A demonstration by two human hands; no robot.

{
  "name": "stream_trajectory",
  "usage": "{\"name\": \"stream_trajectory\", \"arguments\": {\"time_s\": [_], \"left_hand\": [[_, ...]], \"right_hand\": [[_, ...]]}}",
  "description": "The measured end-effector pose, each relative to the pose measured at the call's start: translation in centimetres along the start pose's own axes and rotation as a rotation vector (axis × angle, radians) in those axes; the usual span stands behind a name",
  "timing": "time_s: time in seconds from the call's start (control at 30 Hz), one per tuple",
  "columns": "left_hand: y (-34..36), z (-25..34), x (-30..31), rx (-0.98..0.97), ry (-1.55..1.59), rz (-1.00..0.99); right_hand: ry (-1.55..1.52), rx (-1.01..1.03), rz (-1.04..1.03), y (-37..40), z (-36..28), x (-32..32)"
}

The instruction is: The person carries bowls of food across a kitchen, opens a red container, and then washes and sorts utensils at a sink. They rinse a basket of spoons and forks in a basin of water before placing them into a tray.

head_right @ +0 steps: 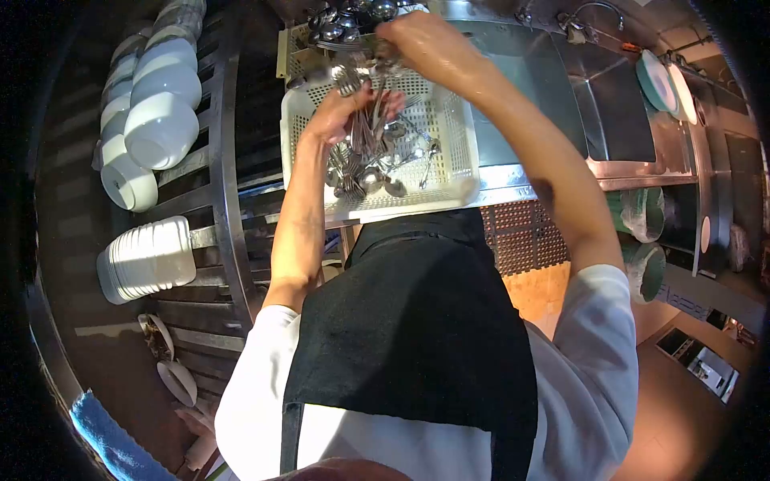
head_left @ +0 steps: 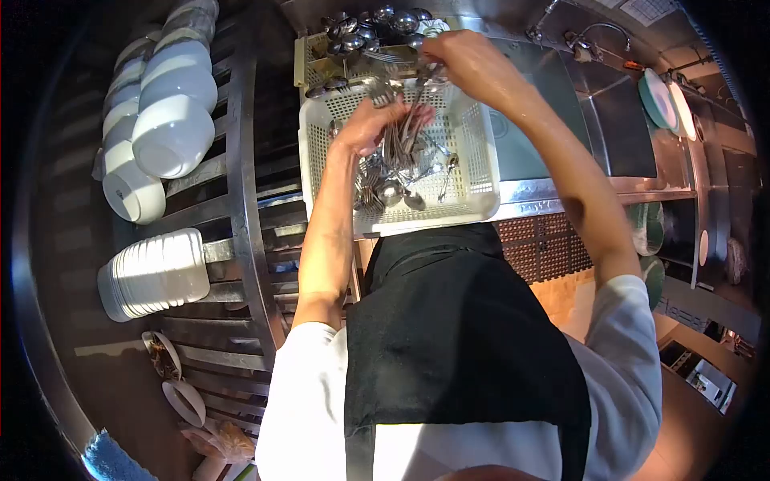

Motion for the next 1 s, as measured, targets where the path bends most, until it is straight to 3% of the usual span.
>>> {"name": "stream_trajectory", "arguments": {"time_s": [0.1,0.2,0.23,0.3,0.33,0.37,0.43,0.5,0.57,0.63,0.7,0.73,0.8,0.83,0.9,0.97,1.0], "left_hand": [[1.1,-1.7,-1.0,0.110,-0.101,0.124],[2.8,-5.8,3.1,0.035,0.157,0.428],[3.6,-6.7,4.3,-0.071,0.304,0.406],[4.4,-10.3,6.9,-0.038,0.559,0.500],[5.2,-9.7,5.6,-0.130,0.495,0.396],[5.1,-10.4,5.6,-0.105,0.553,0.304],[4.6,-10.9,4.6,-0.012,0.599,0.161],[4.8,-10.2,2.5,-0.022,0.576,0.267],[4.0,-11.7,4.7,-0.106,0.563,0.351],[5.9,-9.3,2.1,-0.126,0.487,0.452],[7.4,-8.0,1.2,-0.239,0.340,0.648],[8.1,-8.4,1.9,-0.291,0.349,0.781],[9.6,-9.1,3.3,-0.350,0.320,0.985],[10.7,-9.1,4.0,-0.352,0.285,1.053],[12.2,-8.5,4.5,-0.256,0.300,1.077],[12.7,-6.8,4.5,-0.409,0.210,0.976],[12.2,-4.7,3.0,-0.425,0.169,0.924]], "right_hand": [[-0.177,0.028,0.115,-1.3,0.0,-3.8],[-0.811,-0.476,0.426,1.1,2.1,-9.0],[-0.766,-0.627,0.430,2.7,2.7,-11.3],[-0.758,-0.799,0.356,6.0,3.2,-18.0],[-0.798,-0.827,0.284,6.7,3.1,-20.8],[-0.809,-0.815,0.281,5.8,1.6,-19.5],[-1.488,-0.823,0.238,5.0,-3.3,-18.8],[-1.332,-0.730,0.261,4.4,-2.5,-19.2],[-1.184,-0.631,0.278,4.4,-0.9,-21.2],[-0.263,-0.710,0.369,6.8,4.3,-23.4],[-0.294,-0.818,0.105,9.0,7.5,-29.3],[-0.311,-0.803,0.103,8.4,7.3,-29.1],[-0.584,-1.028,-0.095,8.7,6.9,-30.5],[-0.601,-1.019,-0.109,8.4,6.2,-29.7],[-0.571,-0.632,0.379,5.5,4.7,-23.1],[-0.687,-0.383,0.571,2.7,2.5,-14.3],[-0.755,-0.295,0.520,1.1,1.5,-11.3]]}}
Point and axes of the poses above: each hand's wrist, its own y-axis away from the middle knuckle, its own x-axis out of the back of the hand, z = x × y, the point moved 5 cm from there along -y, towards the middle knuckle, and after that the axes turned 13 degrees about x, right-handed, at the moved point
